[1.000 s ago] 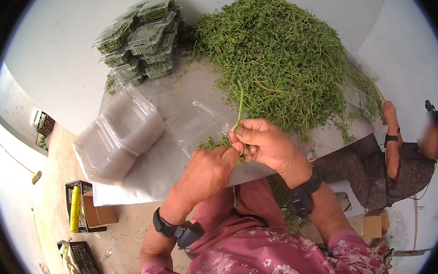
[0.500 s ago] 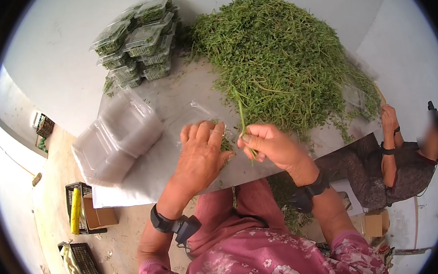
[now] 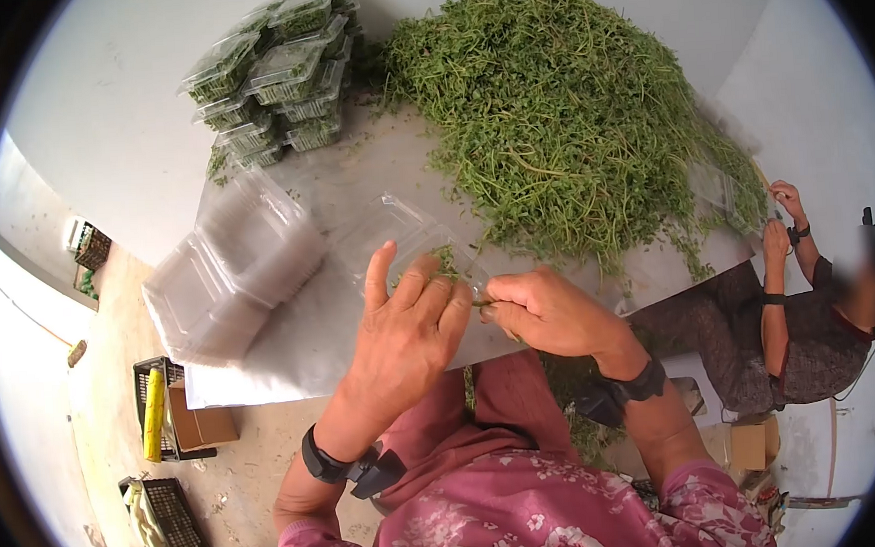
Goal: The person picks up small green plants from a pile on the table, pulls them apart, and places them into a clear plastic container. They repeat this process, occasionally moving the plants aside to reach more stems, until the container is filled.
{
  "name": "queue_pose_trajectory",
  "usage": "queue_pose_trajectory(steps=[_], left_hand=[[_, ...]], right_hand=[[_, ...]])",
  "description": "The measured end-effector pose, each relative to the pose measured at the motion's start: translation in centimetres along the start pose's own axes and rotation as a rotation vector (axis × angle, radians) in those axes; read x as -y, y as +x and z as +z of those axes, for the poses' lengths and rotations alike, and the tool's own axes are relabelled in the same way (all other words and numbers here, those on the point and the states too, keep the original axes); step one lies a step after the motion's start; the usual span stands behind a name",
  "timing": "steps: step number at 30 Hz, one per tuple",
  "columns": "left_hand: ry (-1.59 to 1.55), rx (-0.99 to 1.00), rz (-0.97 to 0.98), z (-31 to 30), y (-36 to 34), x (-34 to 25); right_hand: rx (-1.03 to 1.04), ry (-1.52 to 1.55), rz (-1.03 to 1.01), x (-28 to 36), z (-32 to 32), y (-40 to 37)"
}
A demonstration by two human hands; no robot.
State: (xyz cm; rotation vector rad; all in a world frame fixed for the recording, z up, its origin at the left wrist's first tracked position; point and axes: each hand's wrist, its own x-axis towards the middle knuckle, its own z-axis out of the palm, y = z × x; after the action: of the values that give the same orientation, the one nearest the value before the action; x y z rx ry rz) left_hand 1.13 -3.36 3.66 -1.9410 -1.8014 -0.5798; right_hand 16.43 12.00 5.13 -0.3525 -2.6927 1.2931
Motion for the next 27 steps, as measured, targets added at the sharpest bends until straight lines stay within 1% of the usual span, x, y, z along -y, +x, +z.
queue_pose_trajectory(steps=[1, 4, 7, 10, 12, 13, 16, 20, 21, 24, 25, 27], left_hand=[[-0.003, -0.002, 0.001, -0.1, -0.1, -0.2], [-0.052, -0.067, -0.087, 0.3, -0.7, -0.8], [-0.432, -0.235, -0.306, 0.7, -1.2, -1.0], [-1.267, -0.623, -0.811, -0.6, -1.0, 0.5], [-1.419, -0.810, -0.750, -1.4, -1.1, 2.5], [-1.372, -0.804, -0.714, -1.6, -1.1, 2.7], [-1.211, -0.654, -0.728, -1.2, -1.3, 2.2], [-1.052, -0.512, -0.722, -0.3, -1.3, 1.9], [-1.026, -0.444, -0.736, 0.0, -1.6, 2.1], [-0.978, -0.279, -0.744, 0.4, -1.2, 2.0], [-0.917, -0.197, -0.718, 0.9, -1.5, 2.2], [-0.660, -0.133, -0.546, 1.0, -1.5, 2.2]], right_hand=[[0.005, -0.005, 0.002, 0.2, 0.0, -0.1], [-0.054, 0.125, -0.026, 0.9, 0.8, -0.3], [-0.055, 0.293, -0.008, 1.7, 2.3, -0.1], [0.003, 0.342, -0.073, 1.8, 2.7, -0.2], [-0.087, 0.264, 0.003, 1.4, 2.3, -0.3], [-0.125, 0.224, 0.040, 1.2, 2.1, -0.1], [-0.388, -0.007, -0.097, 1.2, 1.3, 1.2], [-0.253, -0.259, -0.253, 0.7, 1.7, 3.2], [-0.170, -0.292, -0.178, 0.9, 1.5, 3.1], [-0.382, -0.311, -0.260, -0.5, 1.3, 3.4], [-0.402, -0.282, -0.224, -0.7, 0.9, 3.4], [-0.451, -0.228, -0.140, -1.4, -0.3, 2.9]])
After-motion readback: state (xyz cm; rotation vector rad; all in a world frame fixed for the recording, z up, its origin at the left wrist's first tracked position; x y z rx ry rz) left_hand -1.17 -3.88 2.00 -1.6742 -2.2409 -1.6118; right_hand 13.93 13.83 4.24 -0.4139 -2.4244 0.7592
